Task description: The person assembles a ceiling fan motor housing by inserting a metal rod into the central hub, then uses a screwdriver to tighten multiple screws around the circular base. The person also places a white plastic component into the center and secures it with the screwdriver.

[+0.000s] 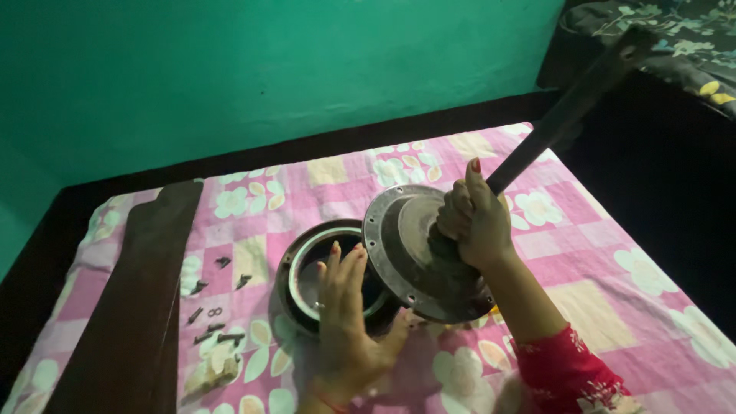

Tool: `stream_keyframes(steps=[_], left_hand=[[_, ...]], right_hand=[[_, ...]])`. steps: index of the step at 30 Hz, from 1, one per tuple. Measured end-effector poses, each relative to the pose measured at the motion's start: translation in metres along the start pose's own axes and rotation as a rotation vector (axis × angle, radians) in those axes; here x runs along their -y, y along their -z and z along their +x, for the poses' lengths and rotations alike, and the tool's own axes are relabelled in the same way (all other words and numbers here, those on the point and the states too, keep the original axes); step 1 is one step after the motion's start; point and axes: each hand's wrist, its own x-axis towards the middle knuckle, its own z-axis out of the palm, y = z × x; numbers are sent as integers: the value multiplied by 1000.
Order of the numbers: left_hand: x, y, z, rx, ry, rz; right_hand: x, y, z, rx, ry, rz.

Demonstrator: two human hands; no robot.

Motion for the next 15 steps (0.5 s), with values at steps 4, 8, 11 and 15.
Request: stream_keyframes(steps=[4, 8, 11, 15], left_hand=[[9, 30, 3, 65, 44, -69], [3, 34, 2, -72, 7, -34], [6, 43, 0, -38, -201, 151], [16, 57, -8, -44, -274, 199]], right_hand=[[-6, -20, -3, 137, 50, -31], [-11, -39, 10, 411, 38, -50], [-15, -60, 19, 406, -34, -92], [-24, -84, 22, 404, -94, -64]])
